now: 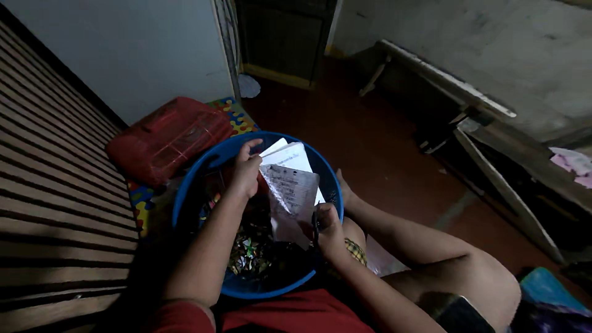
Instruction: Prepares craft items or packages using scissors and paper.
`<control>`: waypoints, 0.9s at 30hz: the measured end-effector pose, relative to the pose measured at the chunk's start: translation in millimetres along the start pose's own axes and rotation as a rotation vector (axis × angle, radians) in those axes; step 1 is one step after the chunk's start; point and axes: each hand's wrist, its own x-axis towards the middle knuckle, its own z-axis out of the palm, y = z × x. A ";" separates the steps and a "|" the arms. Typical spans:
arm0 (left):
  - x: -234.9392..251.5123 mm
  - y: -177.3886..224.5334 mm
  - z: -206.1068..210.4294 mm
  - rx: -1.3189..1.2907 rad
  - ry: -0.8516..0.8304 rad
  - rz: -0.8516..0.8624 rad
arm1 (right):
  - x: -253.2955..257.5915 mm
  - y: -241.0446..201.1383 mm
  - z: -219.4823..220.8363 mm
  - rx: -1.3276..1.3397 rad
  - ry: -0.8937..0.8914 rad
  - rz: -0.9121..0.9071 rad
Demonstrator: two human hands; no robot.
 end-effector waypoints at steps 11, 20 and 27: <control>27.9 6.9 -34.3 -0.184 0.284 0.041 | 7.5 -4.1 1.4 0.050 0.114 0.181; 42.1 3.6 -75.8 -0.004 0.530 0.101 | 9.1 -4.3 0.3 0.018 0.156 0.284; 39.7 7.4 -122.5 0.276 0.617 0.096 | 11.0 -2.7 -4.6 0.182 0.385 0.209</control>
